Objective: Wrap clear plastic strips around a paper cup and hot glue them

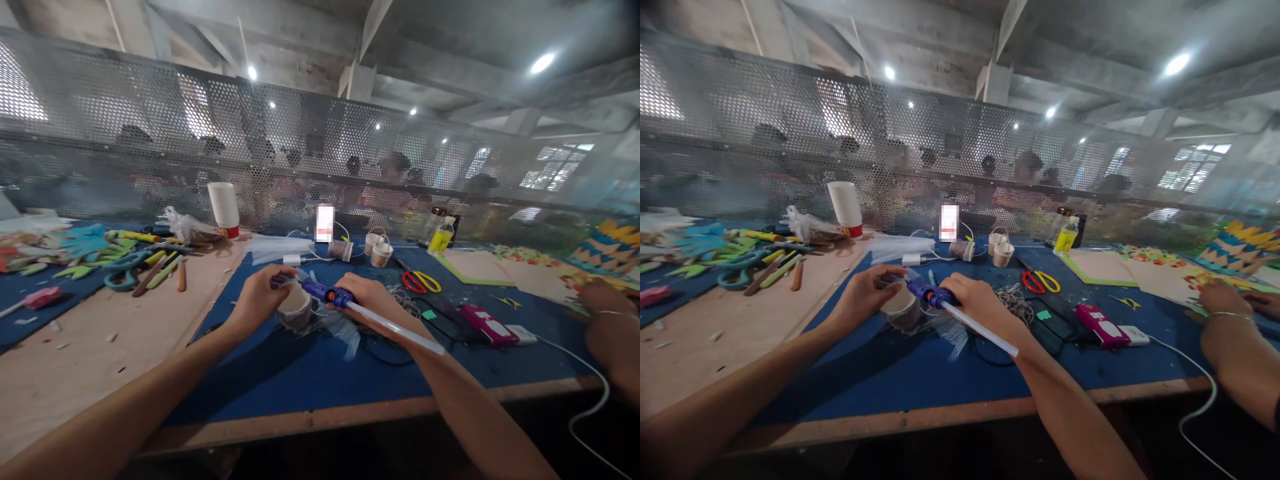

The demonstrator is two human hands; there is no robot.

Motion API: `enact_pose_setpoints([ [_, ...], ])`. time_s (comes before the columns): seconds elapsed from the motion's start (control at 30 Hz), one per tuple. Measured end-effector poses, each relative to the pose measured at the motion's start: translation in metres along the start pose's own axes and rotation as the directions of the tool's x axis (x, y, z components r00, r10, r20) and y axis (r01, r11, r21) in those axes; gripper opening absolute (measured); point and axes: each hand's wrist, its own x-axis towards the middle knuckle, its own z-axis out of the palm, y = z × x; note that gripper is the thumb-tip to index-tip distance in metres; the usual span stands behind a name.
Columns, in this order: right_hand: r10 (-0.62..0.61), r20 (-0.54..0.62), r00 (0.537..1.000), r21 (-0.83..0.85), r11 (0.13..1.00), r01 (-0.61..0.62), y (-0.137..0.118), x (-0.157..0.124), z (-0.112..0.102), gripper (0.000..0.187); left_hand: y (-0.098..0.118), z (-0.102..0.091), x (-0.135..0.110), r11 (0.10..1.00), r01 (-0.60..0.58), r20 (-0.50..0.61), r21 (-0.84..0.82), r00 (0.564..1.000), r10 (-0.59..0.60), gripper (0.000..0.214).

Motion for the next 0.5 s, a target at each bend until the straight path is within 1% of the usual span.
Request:
enact_pose_setpoints([
  [0.13, 0.015, 0.021, 1.000, -0.149, 0.989, -0.012, -0.006, -0.002, 0.003, 0.014, 0.002, 0.001, -0.001, 1.000, -0.017, -0.005, 0.015, 1.000, 0.017, 0.027],
  [0.23, 0.015, 0.034, 0.999, -0.235, 0.972, -0.007, -0.010, -0.002, 0.005, 0.015, 0.004, 0.001, -0.002, 1.000, -0.017, -0.009, 0.015, 1.000, 0.017, 0.026],
  [0.5, 0.015, 0.042, 0.999, -0.362, 0.932, 0.001, -0.023, -0.003, -0.001, 0.014, 0.005, 0.001, -0.001, 1.000, -0.023, -0.007, 0.017, 1.000, 0.023, 0.025],
])
